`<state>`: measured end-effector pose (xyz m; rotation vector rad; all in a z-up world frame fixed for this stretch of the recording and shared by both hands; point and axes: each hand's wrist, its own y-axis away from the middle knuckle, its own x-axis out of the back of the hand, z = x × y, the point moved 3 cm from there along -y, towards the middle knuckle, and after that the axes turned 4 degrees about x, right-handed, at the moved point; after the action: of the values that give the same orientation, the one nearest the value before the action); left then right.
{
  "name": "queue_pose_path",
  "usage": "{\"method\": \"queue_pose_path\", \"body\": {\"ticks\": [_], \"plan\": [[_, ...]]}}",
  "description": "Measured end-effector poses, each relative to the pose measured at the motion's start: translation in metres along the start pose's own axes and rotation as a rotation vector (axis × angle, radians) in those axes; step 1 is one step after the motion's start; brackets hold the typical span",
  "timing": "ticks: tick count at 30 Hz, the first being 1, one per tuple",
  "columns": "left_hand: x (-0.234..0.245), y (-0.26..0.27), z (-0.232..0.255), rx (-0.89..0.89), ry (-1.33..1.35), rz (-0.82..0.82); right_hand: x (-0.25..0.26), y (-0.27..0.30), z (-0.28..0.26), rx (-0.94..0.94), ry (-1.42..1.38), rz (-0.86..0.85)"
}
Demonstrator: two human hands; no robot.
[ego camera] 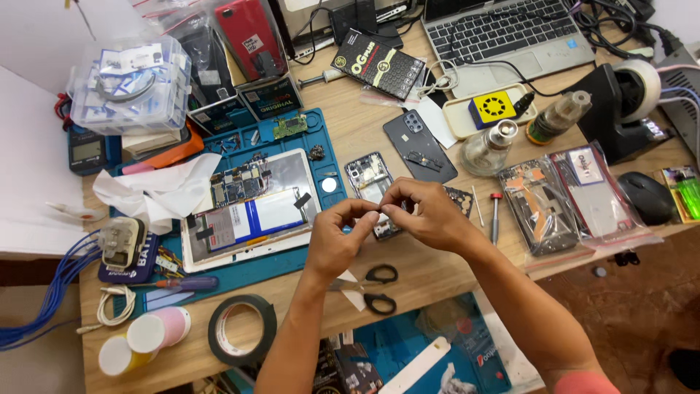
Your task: The person cuts pieces of black tape and white adhesive strips using scissors, then applies them to the internal components of a disassembled smartphone. The person handles the phone chassis, battery, and circuit board while working at a cluttered desk.
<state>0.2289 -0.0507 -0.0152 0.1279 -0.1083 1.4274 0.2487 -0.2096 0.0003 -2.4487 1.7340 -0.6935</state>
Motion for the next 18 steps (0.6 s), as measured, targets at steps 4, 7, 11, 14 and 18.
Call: {"method": "queue_pose_path", "body": {"ticks": [4, 7, 11, 14, 18], "plan": [[0.002, 0.031, 0.007, 0.013, 0.000, 0.059, -0.007, 0.014, -0.030, -0.005, 0.047, -0.052], [0.004, 0.058, 0.008, 0.073, 0.016, 0.178, -0.016, 0.028, -0.045, 0.071, 0.063, -0.089], [0.008, 0.090, 0.005, 0.121, 0.347, 0.352, -0.034, 0.065, -0.044, 0.156, 0.382, -0.126], [0.013, 0.108, -0.006, 0.152, 0.497, 0.444, -0.062, 0.101, -0.041, 0.280, 0.772, -0.307], [0.015, 0.123, -0.016, 0.152, 0.653, 0.516, -0.078, 0.122, -0.027, 0.364, 1.044, -0.282]]}}
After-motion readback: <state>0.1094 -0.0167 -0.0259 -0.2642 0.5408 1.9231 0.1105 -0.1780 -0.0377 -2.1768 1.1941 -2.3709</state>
